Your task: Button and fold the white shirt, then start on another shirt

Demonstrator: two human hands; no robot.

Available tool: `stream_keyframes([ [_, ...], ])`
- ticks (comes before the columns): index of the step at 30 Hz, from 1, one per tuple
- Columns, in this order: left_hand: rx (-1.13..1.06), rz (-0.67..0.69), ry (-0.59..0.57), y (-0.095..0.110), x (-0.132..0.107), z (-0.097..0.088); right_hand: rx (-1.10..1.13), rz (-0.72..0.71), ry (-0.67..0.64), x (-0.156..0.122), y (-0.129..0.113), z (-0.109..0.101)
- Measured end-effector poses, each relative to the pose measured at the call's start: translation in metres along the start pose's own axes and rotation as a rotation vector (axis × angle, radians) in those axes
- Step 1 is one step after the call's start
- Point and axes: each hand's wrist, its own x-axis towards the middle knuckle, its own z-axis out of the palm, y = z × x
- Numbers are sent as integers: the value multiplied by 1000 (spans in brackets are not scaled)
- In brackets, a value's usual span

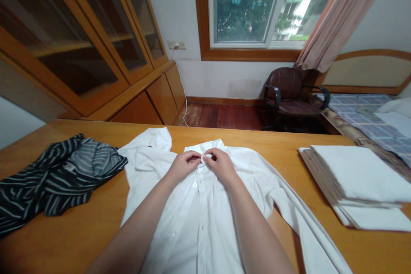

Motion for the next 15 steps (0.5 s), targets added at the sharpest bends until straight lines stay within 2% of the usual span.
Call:
stream_keyframes([
  [6,-145,-93,-15,0,0,1,0,12,2,-1,0,0],
  [15,-168,-124,22,-3,2,2,-26,20,-4,-1,-8,-2],
])
